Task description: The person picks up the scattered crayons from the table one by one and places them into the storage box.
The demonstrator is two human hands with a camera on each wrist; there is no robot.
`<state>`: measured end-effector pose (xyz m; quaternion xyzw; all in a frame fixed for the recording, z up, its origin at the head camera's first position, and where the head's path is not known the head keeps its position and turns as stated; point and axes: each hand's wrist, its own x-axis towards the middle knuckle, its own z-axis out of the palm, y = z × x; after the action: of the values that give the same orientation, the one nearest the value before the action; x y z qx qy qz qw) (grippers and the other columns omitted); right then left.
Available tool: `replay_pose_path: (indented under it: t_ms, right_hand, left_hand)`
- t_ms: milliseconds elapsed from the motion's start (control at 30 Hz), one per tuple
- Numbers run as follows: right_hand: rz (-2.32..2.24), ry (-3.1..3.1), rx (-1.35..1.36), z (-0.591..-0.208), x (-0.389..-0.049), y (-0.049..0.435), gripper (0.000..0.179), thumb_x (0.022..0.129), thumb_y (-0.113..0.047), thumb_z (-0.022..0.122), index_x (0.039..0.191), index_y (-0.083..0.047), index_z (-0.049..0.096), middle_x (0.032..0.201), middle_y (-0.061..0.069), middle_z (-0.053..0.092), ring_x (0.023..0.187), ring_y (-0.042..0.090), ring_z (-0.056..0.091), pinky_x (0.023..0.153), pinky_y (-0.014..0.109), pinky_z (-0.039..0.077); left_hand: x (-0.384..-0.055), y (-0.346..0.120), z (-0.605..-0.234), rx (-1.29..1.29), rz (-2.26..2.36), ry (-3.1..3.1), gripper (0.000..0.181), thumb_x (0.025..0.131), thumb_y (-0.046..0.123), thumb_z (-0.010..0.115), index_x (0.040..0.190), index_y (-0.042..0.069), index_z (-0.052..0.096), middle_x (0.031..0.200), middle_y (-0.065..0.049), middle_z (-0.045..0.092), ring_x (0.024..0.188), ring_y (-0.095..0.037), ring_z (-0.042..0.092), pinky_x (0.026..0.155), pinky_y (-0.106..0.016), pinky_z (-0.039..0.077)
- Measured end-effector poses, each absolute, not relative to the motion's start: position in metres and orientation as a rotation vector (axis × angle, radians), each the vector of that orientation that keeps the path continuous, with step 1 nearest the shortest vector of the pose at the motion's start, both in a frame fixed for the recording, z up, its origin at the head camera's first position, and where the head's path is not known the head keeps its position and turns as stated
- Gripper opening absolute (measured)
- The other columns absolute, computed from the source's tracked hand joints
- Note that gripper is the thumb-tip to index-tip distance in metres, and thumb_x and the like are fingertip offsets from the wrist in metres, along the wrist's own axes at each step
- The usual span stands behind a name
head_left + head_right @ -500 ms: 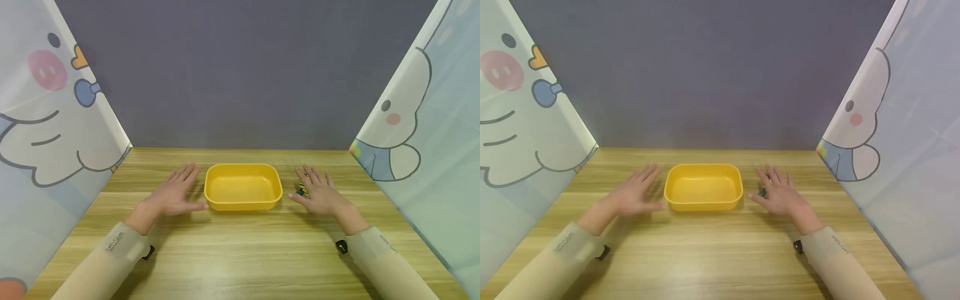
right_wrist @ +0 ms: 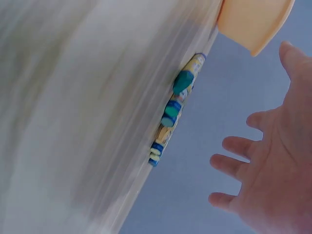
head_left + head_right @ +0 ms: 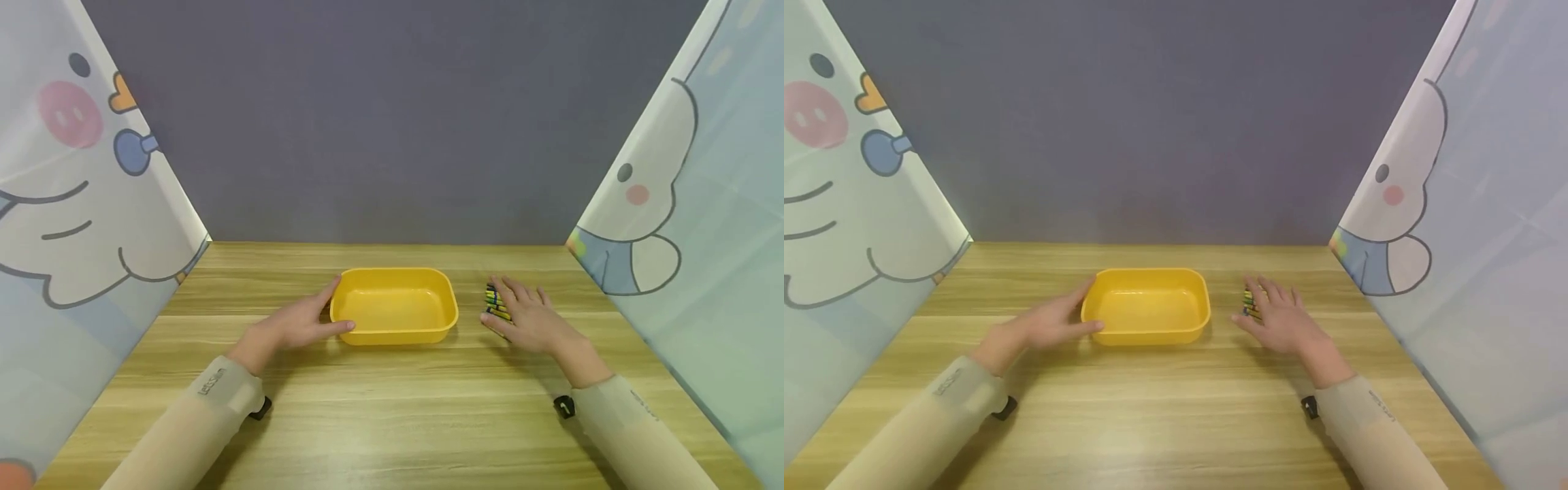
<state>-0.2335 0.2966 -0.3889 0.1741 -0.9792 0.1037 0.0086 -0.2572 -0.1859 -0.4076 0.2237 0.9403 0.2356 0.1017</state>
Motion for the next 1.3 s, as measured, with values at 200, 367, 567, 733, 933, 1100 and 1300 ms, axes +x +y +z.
replay_pose_path:
  t_ms: [200,367,567,733,933,1100,1300]
  right_hand:
    - [0.366,-3.041,0.549,-0.384,-0.236,0.307,0.072,0.114,-0.051,0.056,0.167,-0.005,0.042,0.16,0.032,0.053,0.142,0.056,0.055,0.116,0.074,0.043]
    - [0.428,-3.007,0.692,-0.384,-0.237,0.316,0.026,0.103,-0.026,0.078,0.121,-0.008,0.078,0.107,0.004,0.078,0.095,0.018,0.073,0.083,0.042,0.061]
    - [0.435,-3.059,0.77,-0.39,-0.237,0.321,0.008,0.096,-0.022,0.085,0.101,-0.017,0.081,0.093,-0.011,0.075,0.085,0.004,0.066,0.075,0.032,0.056]
    - [0.397,-3.074,0.778,-0.391,-0.235,0.321,0.008,0.096,-0.02,0.085,0.102,-0.017,0.081,0.092,-0.01,0.075,0.085,0.006,0.067,0.077,0.035,0.057]
    - [0.334,-3.08,0.816,-0.391,-0.234,0.315,0.009,0.094,-0.014,0.084,0.101,-0.016,0.08,0.091,-0.008,0.076,0.086,0.01,0.07,0.078,0.038,0.059]
    - [0.293,-3.041,0.802,-0.393,-0.235,0.31,0.011,0.092,-0.012,0.081,0.101,-0.017,0.079,0.091,-0.01,0.074,0.085,0.009,0.067,0.077,0.038,0.058]
    - [0.401,-2.926,0.732,-0.389,-0.242,0.303,0.013,0.093,-0.009,0.078,0.105,-0.013,0.078,0.093,-0.005,0.071,0.083,0.013,0.063,0.074,0.037,0.054]
  left_hand:
    - [-0.257,-0.187,-0.411,0.65,0.787,2.74,0.118,0.099,0.082,0.058,0.178,0.024,-0.008,0.179,-0.019,0.031,0.155,-0.041,0.049,0.125,-0.061,0.041]
    - [-0.256,-0.186,-0.411,0.672,0.851,2.703,0.118,0.1,0.077,0.061,0.177,0.024,-0.012,0.179,-0.019,0.03,0.155,-0.039,0.049,0.126,-0.062,0.039]
    - [-0.256,-0.186,-0.41,0.65,0.857,2.689,0.118,0.101,0.077,0.061,0.177,0.023,-0.011,0.179,-0.021,0.029,0.156,-0.042,0.047,0.127,-0.062,0.038]
    - [-0.256,-0.186,-0.412,0.637,0.847,2.69,0.119,0.1,0.078,0.061,0.177,0.025,-0.011,0.179,-0.02,0.029,0.156,-0.042,0.048,0.126,-0.063,0.039]
    - [-0.255,-0.186,-0.411,0.619,0.852,2.679,0.119,0.098,0.079,0.063,0.175,0.033,-0.015,0.179,-0.018,0.032,0.155,-0.039,0.049,0.127,-0.061,0.039]
    - [-0.255,-0.186,-0.412,0.623,0.862,2.671,0.118,0.099,0.078,0.063,0.175,0.034,-0.016,0.178,-0.017,0.034,0.154,-0.038,0.051,0.126,-0.061,0.04]
    - [-0.256,-0.185,-0.413,0.644,0.891,2.655,0.12,0.1,0.076,0.064,0.176,0.028,-0.016,0.178,-0.019,0.035,0.152,-0.038,0.053,0.125,-0.061,0.041]
